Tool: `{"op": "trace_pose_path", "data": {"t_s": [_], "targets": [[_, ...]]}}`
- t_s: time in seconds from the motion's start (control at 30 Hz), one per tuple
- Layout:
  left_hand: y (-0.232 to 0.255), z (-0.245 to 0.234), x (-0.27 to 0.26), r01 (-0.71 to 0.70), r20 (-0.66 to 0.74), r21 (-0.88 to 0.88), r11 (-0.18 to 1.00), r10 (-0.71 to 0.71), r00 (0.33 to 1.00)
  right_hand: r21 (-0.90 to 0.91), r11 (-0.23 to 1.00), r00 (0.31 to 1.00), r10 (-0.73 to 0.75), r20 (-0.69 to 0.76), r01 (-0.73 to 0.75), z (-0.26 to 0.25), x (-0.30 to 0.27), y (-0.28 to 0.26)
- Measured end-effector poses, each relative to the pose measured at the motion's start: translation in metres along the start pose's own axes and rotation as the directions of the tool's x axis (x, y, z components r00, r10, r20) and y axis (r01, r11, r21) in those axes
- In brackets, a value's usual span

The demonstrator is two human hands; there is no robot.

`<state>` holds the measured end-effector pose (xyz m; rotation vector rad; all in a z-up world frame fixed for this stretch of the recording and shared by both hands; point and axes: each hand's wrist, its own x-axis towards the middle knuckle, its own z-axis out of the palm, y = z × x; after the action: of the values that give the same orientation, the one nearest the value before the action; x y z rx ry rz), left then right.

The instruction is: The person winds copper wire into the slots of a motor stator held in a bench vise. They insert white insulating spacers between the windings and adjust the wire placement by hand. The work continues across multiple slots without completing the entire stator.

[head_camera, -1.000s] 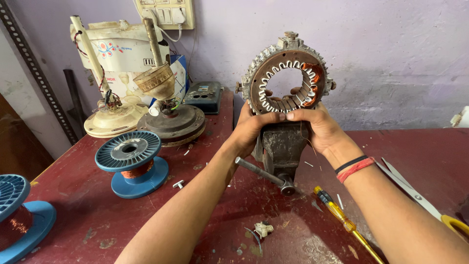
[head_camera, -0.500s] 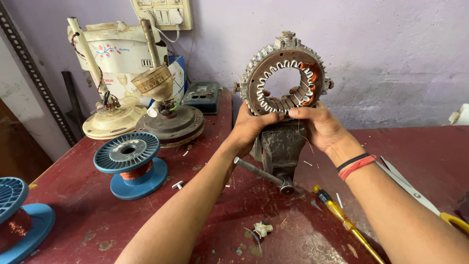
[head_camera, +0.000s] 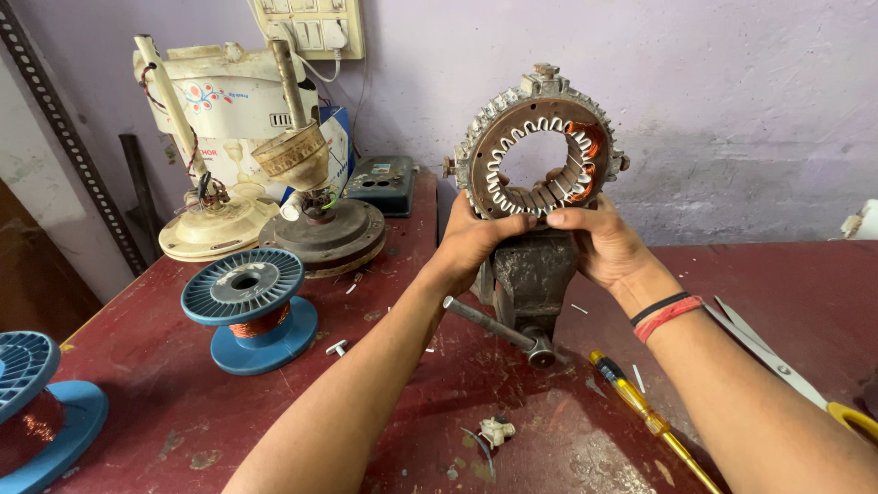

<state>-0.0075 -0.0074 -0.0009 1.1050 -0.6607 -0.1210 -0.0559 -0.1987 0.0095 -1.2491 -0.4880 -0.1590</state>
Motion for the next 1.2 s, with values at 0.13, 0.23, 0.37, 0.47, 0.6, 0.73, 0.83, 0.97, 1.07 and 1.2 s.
{"op": "trace_pose_path", "data": {"t_s": [0.13,0.23,0.37,0.47,0.6,0.73,0.83,0.97,1.07,1.2], "targets": [[-0.001,0.0,-0.001,-0.014,0.034,-0.022,1.0,0.014,0.999,-0.026,0.999,0.999,0.018,-0.031,-0.018,0.0,0.003,-0.002],[0.0,0.002,-0.002,-0.005,0.029,-0.059,0.998,0.006,1.0,-0.05,0.999,0.999,-0.008,-0.031,0.006,0.001,0.002,-0.002],[0.0,0.004,-0.003,0.022,0.008,-0.075,0.997,-0.022,1.0,-0.018,1.0,1.0,-0.025,0.011,0.025,-0.001,0.002,-0.001],[0.0,0.003,-0.004,-0.008,0.055,-0.078,0.997,0.012,0.998,0.008,0.999,0.999,-0.038,0.034,0.038,-0.003,0.003,0.002],[0.001,0.0,-0.002,-0.022,0.062,-0.009,1.0,0.023,0.998,0.019,0.999,0.999,-0.04,0.034,0.039,-0.005,0.004,0.004],[0.0,-0.002,-0.001,-0.027,0.038,0.013,1.0,0.026,0.999,0.006,1.0,0.999,-0.028,0.017,0.028,-0.005,0.004,0.004],[-0.001,-0.002,0.0,-0.048,0.06,0.003,0.999,0.048,0.997,0.006,0.999,0.999,-0.033,0.023,0.033,-0.003,0.003,0.004],[-0.003,-0.004,0.002,-0.03,0.031,-0.001,1.0,0.03,0.999,0.0,1.0,1.0,-0.013,-0.026,0.013,0.005,-0.001,0.002],[-0.003,-0.005,0.002,-0.019,0.04,-0.03,0.999,0.02,0.999,0.009,1.0,0.99,-0.023,-0.138,0.025,0.014,-0.004,0.006],[-0.001,-0.004,0.0,-0.032,0.063,-0.056,0.998,0.035,0.997,0.036,0.998,0.975,-0.049,-0.218,0.058,0.023,-0.006,0.012]]}}
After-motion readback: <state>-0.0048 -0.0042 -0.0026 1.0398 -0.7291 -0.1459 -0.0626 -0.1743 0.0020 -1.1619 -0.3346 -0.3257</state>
